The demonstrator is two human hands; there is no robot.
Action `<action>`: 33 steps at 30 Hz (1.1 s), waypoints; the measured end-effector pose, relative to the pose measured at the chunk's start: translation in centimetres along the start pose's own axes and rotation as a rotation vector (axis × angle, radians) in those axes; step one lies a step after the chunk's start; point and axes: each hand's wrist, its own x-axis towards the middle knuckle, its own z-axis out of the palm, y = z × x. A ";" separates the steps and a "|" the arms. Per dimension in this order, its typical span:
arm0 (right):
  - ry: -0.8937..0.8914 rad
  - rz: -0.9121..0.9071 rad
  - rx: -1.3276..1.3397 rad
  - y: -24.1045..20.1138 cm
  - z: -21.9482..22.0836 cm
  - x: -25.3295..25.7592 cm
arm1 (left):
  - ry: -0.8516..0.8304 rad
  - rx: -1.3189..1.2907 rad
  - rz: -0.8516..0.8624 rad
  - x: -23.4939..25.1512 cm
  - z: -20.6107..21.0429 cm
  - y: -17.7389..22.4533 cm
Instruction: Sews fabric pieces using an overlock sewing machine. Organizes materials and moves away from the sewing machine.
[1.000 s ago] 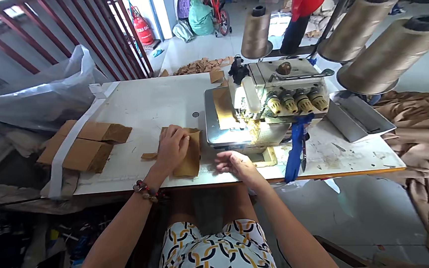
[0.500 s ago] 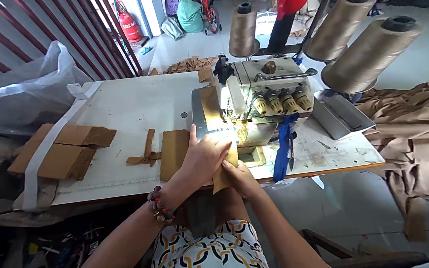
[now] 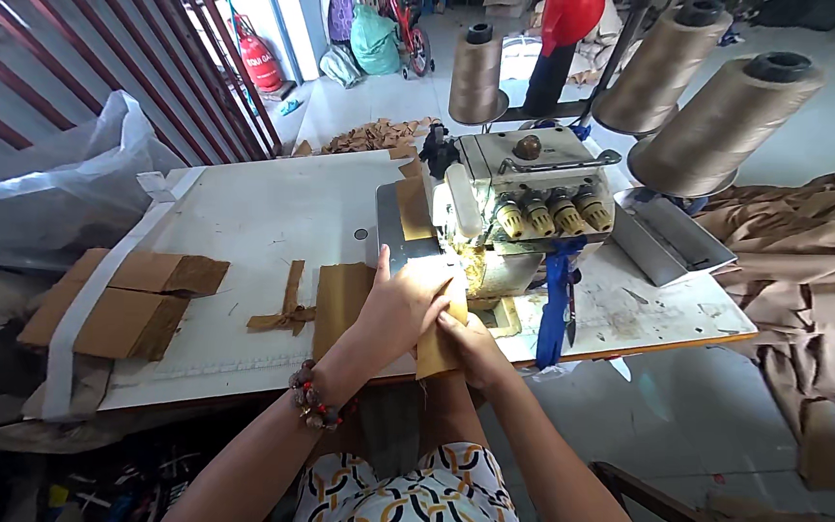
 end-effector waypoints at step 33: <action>-0.248 -0.191 -0.071 3.3 -1.8 1.8 | -0.051 -0.027 -0.384 -6.4 1.1 -12.8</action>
